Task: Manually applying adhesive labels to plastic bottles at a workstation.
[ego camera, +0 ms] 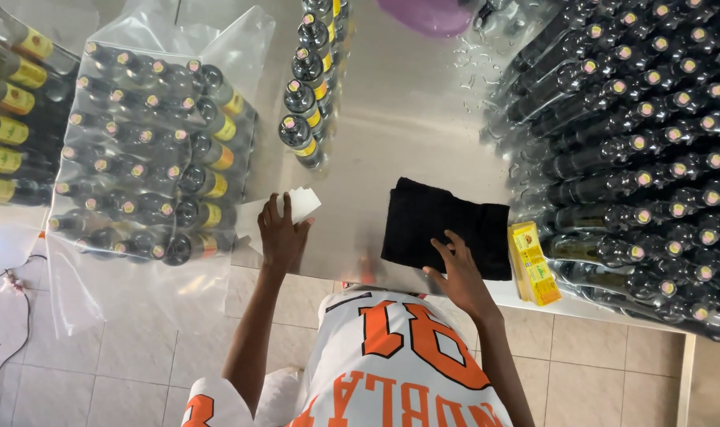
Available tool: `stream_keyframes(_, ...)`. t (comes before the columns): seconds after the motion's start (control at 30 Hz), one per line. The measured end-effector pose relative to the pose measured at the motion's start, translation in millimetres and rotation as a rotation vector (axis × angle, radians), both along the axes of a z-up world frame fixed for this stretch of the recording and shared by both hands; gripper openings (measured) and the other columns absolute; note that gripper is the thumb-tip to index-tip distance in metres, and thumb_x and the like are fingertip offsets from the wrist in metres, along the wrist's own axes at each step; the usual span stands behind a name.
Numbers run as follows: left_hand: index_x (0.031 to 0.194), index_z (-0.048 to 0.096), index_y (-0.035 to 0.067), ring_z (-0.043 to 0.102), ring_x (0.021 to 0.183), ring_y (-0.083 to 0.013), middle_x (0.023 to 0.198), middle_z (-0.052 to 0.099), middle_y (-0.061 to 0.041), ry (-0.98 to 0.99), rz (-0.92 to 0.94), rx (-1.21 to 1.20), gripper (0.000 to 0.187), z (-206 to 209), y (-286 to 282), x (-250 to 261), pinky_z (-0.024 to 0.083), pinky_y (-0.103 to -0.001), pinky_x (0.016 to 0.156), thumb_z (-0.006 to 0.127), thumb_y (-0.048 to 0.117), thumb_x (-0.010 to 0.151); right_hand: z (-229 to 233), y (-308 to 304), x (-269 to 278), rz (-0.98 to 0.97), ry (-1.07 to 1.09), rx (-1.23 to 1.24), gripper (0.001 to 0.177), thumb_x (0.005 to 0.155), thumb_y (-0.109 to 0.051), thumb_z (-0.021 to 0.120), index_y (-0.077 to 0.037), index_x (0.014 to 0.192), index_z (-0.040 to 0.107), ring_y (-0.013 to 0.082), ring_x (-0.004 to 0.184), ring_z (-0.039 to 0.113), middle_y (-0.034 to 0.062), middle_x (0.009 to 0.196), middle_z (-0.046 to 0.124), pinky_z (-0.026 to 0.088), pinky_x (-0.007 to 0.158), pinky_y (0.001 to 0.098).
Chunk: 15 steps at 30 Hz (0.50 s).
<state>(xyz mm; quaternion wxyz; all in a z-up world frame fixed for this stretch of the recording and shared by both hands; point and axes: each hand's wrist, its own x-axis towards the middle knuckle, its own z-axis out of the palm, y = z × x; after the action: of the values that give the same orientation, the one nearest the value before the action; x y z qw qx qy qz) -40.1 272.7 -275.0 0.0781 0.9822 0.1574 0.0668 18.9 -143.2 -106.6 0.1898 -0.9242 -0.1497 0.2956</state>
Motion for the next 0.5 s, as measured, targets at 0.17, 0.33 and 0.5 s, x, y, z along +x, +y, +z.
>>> stream_keyframes(0.17, 0.159, 0.058, 0.012, 0.057, 0.136, -0.0334, 0.145, 0.056, -0.018, 0.023, -0.104, 0.121, 0.08, -12, 12, 0, 0.048, -0.051, 0.113, 0.05, 0.072, 0.106, -11, -5, -8, -0.005, 0.013, -0.014, 0.063, 0.106, -0.045, 0.068, -0.022, 0.163, 0.049, 0.0333, 0.152, 0.049, 0.0119, 0.172, 0.029, 0.052, 0.12, 0.0503)
stream_keyframes(0.33, 0.156, 0.061, 0.02, 0.061, 0.13, -0.0298, 0.135, 0.058, -0.012, -0.029, -0.161, 0.239, 0.071, -32, 29, 7, 0.053, -0.047, 0.107, 0.05, 0.069, 0.107, -12, -3, -9, -0.016, -0.001, 0.023, 0.063, 0.107, -0.044, 0.068, -0.02, 0.162, 0.05, 0.0361, 0.15, 0.05, 0.014, 0.171, 0.031, 0.052, 0.118, 0.0526)
stream_keyframes(0.5, 0.155, 0.064, 0.024, 0.066, 0.122, -0.0302, 0.132, 0.059, -0.009, -0.069, -0.094, 0.193, 0.064, -30, 36, 13, 0.058, -0.048, 0.097, 0.054, 0.066, 0.108, -7, 3, -11, -0.007, -0.026, 0.013, 0.064, 0.106, -0.044, 0.069, -0.019, 0.162, 0.05, 0.0372, 0.149, 0.052, 0.0145, 0.17, 0.032, 0.053, 0.118, 0.0535)
